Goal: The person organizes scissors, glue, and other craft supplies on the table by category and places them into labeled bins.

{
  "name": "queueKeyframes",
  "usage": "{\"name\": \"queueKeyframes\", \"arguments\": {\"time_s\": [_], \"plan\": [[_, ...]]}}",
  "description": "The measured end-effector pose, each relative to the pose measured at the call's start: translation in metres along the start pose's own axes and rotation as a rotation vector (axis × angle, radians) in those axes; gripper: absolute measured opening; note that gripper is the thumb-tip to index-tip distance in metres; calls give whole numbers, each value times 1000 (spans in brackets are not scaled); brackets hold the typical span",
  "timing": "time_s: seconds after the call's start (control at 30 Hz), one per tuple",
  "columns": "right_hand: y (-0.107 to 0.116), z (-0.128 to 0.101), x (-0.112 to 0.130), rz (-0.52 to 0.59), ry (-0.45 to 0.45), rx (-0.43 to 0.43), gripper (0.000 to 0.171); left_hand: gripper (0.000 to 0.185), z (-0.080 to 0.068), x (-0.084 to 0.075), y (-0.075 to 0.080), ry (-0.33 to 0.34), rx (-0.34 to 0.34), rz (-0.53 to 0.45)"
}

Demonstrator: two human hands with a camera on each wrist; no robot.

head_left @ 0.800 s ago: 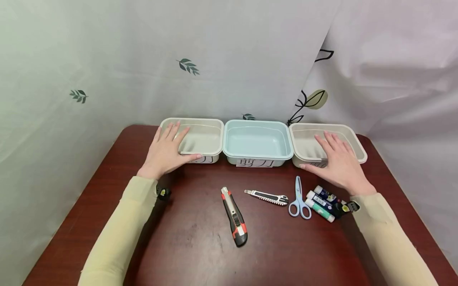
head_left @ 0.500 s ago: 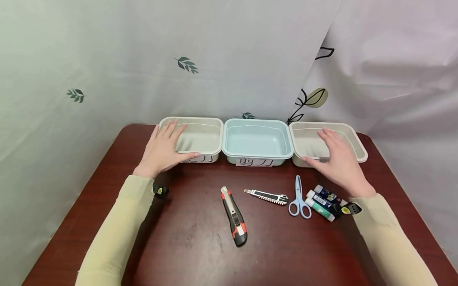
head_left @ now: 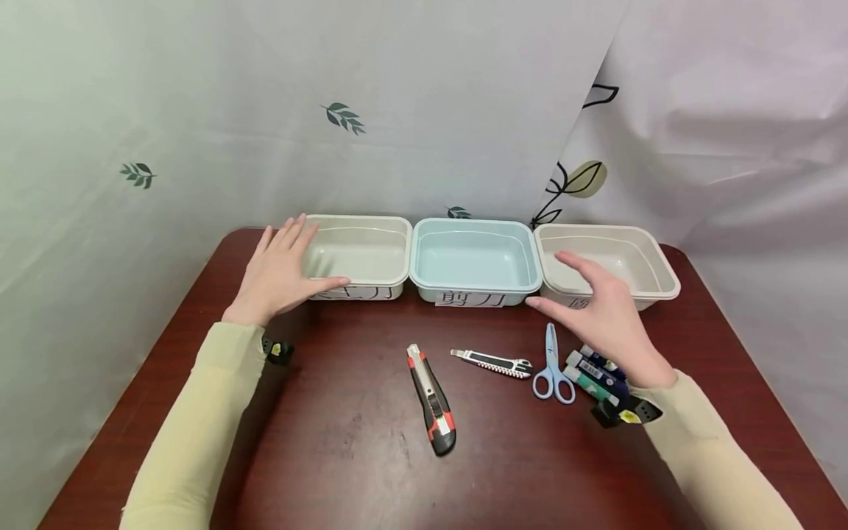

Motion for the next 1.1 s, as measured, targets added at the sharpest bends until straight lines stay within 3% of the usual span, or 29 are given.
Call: {"name": "queueKeyframes", "arguments": {"time_s": [0.43, 0.7, 0.93, 1.1], "plan": [[-70, -26, 44, 63, 69, 219, 82, 123, -7, 37, -16, 99, 70, -43], [-115, -47, 63, 119, 103, 333, 85, 119, -7, 40, -20, 79, 74, -22], [-144, -67, 72, 101, 105, 429, 88, 120, -8, 40, -23, 74, 89, -15], [-162, -76, 81, 85, 157, 471, 83, 120, -8, 41, -24, 76, 92, -14]]}}
Point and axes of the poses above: each hand's wrist, its own z-axis towards the middle knuckle, its own y-axis out of the back of the hand, x = y × z, the point moved 10 cm from there along z, towards the middle knuckle, and after that the axes turned 4 degrees about z, right-handed, at the moved point
